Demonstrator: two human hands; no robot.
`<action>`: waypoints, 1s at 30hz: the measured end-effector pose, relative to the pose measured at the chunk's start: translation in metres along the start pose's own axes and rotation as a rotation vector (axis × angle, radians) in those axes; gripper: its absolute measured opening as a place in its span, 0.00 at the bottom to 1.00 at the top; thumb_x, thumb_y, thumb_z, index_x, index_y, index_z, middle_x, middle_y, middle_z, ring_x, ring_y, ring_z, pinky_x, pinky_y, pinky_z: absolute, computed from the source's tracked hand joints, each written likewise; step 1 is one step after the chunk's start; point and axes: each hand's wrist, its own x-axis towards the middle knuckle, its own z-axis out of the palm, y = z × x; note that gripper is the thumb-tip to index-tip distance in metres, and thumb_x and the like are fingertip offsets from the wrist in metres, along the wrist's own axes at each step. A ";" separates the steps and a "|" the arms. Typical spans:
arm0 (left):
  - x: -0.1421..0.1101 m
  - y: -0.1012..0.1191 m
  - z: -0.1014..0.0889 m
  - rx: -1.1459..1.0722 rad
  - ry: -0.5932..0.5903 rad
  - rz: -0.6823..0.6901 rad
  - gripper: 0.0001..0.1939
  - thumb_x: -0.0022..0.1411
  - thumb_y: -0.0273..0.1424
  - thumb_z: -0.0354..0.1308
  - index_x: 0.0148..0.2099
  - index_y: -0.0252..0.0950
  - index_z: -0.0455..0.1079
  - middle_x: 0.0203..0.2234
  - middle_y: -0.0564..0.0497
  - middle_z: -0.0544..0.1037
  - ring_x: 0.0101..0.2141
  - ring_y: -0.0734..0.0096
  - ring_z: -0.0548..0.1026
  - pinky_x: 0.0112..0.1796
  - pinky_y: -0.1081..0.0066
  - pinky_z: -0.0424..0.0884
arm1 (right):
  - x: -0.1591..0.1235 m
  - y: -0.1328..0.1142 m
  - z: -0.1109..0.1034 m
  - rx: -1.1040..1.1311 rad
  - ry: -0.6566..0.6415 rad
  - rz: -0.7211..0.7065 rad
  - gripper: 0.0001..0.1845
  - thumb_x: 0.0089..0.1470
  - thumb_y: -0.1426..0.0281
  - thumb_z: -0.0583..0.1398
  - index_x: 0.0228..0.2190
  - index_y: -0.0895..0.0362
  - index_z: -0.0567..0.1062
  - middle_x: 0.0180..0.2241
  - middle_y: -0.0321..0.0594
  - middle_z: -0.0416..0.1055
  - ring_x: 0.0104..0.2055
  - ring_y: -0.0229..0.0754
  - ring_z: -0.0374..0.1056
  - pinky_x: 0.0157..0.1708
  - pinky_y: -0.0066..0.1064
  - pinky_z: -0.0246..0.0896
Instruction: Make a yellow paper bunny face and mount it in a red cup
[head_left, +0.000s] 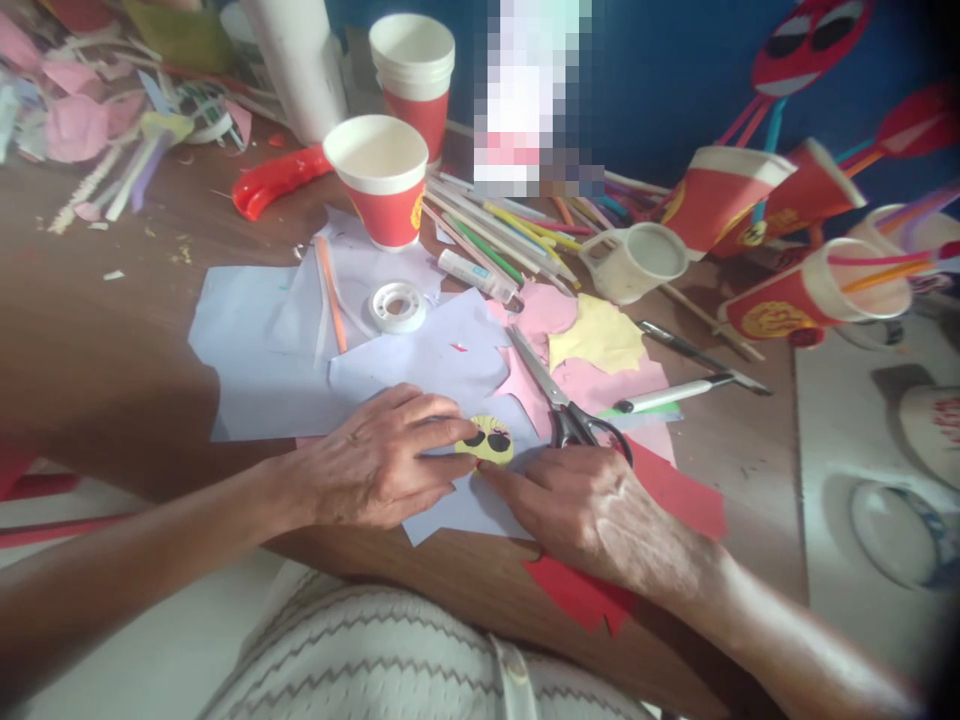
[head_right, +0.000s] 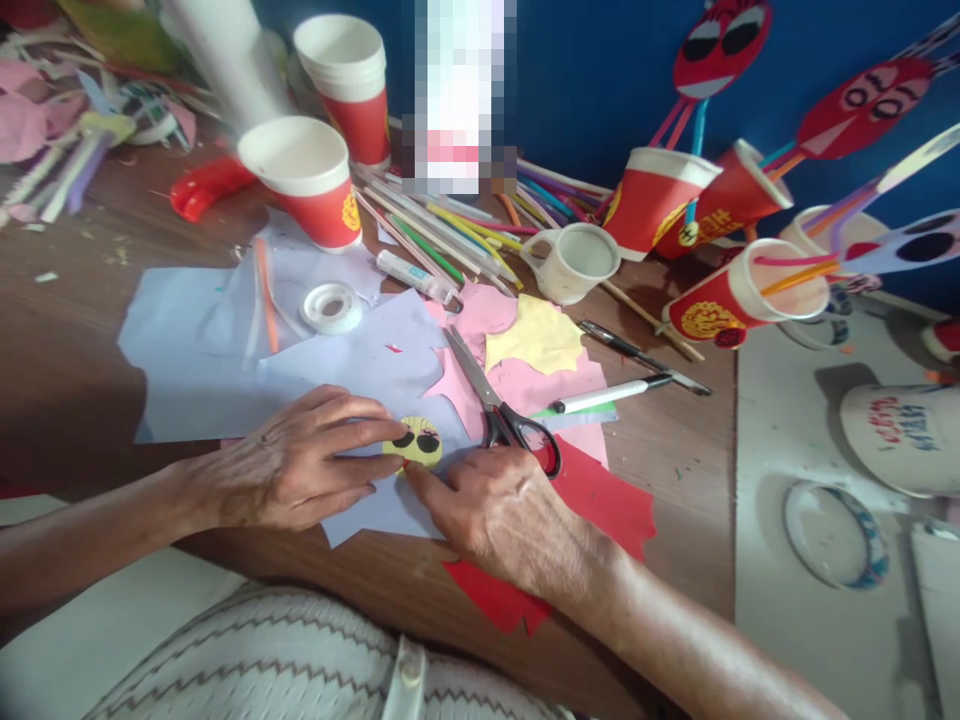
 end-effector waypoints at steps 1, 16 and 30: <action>0.000 0.000 0.000 -0.002 0.004 -0.003 0.11 0.62 0.25 0.54 0.46 0.37 0.71 0.47 0.46 0.75 0.48 0.59 0.69 0.43 0.60 0.65 | -0.001 0.001 0.001 0.005 -0.001 0.000 0.18 0.56 0.78 0.55 0.49 0.63 0.72 0.22 0.36 0.71 0.24 0.39 0.66 0.23 0.30 0.54; 0.000 0.000 -0.001 0.001 -0.005 -0.011 0.13 0.61 0.25 0.53 0.48 0.39 0.69 0.47 0.47 0.75 0.46 0.60 0.69 0.43 0.60 0.65 | -0.007 0.010 -0.005 0.014 0.196 -0.035 0.15 0.59 0.75 0.52 0.42 0.60 0.77 0.17 0.33 0.65 0.20 0.37 0.60 0.21 0.30 0.51; -0.001 -0.001 -0.002 0.008 0.015 0.013 0.10 0.61 0.23 0.51 0.43 0.35 0.71 0.48 0.44 0.75 0.48 0.60 0.69 0.43 0.60 0.64 | -0.008 0.008 0.008 -0.033 0.074 -0.035 0.15 0.59 0.77 0.52 0.46 0.60 0.73 0.21 0.36 0.69 0.24 0.38 0.63 0.24 0.31 0.50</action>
